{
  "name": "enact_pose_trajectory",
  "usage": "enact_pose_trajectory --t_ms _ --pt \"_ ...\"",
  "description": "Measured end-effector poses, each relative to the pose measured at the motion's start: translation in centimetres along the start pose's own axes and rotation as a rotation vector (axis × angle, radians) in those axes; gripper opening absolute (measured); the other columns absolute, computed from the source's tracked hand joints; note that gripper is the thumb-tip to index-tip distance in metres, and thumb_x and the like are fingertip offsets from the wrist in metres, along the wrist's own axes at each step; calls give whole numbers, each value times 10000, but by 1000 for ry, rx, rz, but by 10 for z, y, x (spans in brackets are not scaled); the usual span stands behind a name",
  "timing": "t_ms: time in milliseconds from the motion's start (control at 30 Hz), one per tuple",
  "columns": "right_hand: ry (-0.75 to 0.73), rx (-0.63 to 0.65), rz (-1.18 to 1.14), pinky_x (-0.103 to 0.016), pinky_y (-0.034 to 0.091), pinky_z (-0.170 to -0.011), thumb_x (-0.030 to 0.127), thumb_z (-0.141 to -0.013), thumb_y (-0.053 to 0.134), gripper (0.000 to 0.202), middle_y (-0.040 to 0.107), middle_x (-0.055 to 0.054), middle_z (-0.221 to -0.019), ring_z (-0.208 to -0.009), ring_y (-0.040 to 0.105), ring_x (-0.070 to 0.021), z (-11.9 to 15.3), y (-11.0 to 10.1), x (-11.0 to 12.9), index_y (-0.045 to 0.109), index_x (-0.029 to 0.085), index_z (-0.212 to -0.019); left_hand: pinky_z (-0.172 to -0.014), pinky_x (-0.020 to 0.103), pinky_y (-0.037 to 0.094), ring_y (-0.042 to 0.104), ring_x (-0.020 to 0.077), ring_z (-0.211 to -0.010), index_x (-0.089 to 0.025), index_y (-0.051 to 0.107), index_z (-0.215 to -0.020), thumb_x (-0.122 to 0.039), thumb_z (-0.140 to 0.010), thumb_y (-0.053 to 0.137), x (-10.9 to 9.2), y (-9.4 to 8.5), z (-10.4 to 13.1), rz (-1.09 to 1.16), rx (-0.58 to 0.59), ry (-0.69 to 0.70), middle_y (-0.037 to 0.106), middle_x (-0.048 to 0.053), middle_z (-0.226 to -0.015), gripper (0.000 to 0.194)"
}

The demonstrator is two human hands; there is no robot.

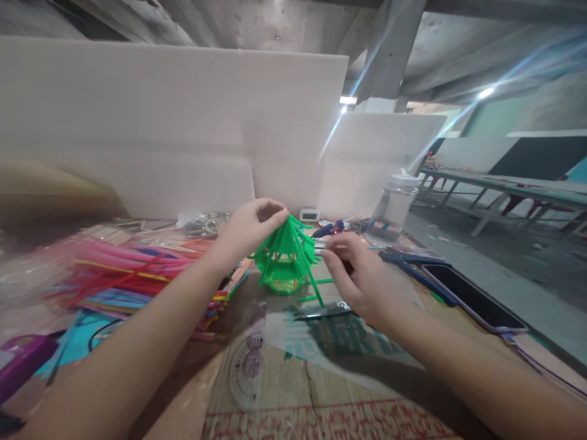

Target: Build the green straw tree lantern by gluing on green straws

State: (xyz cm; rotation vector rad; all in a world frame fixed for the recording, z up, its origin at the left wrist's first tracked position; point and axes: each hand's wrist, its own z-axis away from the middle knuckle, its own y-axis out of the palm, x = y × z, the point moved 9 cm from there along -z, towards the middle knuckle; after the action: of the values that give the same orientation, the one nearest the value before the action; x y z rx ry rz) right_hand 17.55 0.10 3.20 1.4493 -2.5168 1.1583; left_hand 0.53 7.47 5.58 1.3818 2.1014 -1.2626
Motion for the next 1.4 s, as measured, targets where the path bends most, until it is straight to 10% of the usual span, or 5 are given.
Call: enact_pose_trajectory --t_ms 367,533,700,1033,1400 --pt "-436 14 95 -364 556 -911 34 -829 532 303 651 -138 -1238 -1125 636 -208 33 -21 44 579 206 -1074 -962 420 447 593 265 -1062 -204 662 -1171 -448 -962 439 -42 -39 15 -346 -306 249 643 122 -1153 391" --pt "-432 111 14 -351 541 -920 21 -820 531 340 661 -124 -1201 -1125 628 -210 39 -29 54 581 213 -1096 -726 300 502 652 189 -833 -258 711 -1060 -309 -958 517 -115 28 64 -364 133 707 730 42 -913 226" --pt "-99 156 -281 -309 575 -792 128 -878 560 260 679 -103 -1116 -974 668 -184 30 -33 43 581 220 -1121 -723 331 486 645 195 -774 -178 707 -910 -192 -926 558 -126 38 79 -482 -2 796 744 55 -842 150" --pt "393 2 -260 -272 364 -536 426 -907 542 334 542 0 -559 -560 502 -137 1 -32 -64 650 179 -709 -580 324 403 576 180 -629 -271 689 -732 -563 -799 675 -57 -69 32 -409 -354 112 678 -35 -686 300" --pt "390 394 -229 -274 282 -537 509 -880 553 390 531 -5 -624 -587 448 -135 -4 46 -44 644 174 -702 -567 307 322 500 185 -597 -227 516 -595 -547 -921 394 20 -75 -3 -379 -306 -62 533 4 -571 473"
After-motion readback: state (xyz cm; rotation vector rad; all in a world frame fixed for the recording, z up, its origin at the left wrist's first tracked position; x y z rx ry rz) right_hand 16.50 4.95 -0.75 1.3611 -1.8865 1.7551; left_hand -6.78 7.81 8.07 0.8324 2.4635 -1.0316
